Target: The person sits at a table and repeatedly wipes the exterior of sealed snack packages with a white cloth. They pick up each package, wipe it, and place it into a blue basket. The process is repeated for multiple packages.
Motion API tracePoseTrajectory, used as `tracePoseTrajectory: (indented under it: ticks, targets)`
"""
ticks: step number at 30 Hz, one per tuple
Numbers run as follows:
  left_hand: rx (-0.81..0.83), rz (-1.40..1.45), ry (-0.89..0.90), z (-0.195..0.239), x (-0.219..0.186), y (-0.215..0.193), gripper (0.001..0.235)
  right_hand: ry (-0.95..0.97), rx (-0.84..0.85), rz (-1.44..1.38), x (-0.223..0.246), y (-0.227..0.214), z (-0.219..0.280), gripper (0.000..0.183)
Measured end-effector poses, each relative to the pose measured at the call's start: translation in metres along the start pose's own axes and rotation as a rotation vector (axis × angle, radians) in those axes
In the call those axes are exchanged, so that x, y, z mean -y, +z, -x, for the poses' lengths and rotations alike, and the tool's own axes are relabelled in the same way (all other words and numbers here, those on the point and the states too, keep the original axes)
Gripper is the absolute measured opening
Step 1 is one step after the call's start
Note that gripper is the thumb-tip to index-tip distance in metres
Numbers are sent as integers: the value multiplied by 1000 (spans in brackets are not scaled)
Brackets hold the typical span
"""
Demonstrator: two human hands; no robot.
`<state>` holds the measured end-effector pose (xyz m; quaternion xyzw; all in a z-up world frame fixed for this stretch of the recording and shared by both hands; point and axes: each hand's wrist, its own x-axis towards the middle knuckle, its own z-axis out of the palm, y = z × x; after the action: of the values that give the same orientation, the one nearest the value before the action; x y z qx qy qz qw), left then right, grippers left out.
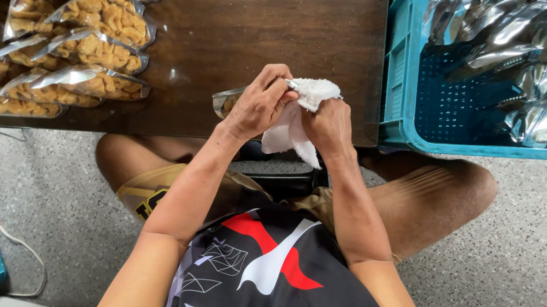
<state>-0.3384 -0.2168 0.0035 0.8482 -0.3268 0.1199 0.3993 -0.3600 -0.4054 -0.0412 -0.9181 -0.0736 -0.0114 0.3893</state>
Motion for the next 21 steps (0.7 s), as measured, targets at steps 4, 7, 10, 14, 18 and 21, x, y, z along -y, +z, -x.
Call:
tracePoseTrajectory:
  ticks: [4,7,10,14,18,21]
  targets:
    - [48,-38,-25,1,0,-6,18,80,94,-340,13,-18,3,17]
    - [63,-51,-45,3,-2,-10,19,55,75,-420,25,-26,3,23]
    - [38,-72,-27,1,-7,-7,16,170,41,-235,31,-23,0,18]
    - [-103,-117,-48,-3,-6,-21,15,175,44,-336,29,-7,0,20]
    - [-426,-180,-141,-6,15,-58,16,58,-57,-785,5,-3,14,23]
    - [-624,-62,-506,-8,59,-97,23,117,-111,-1301,-20,-7,16,26]
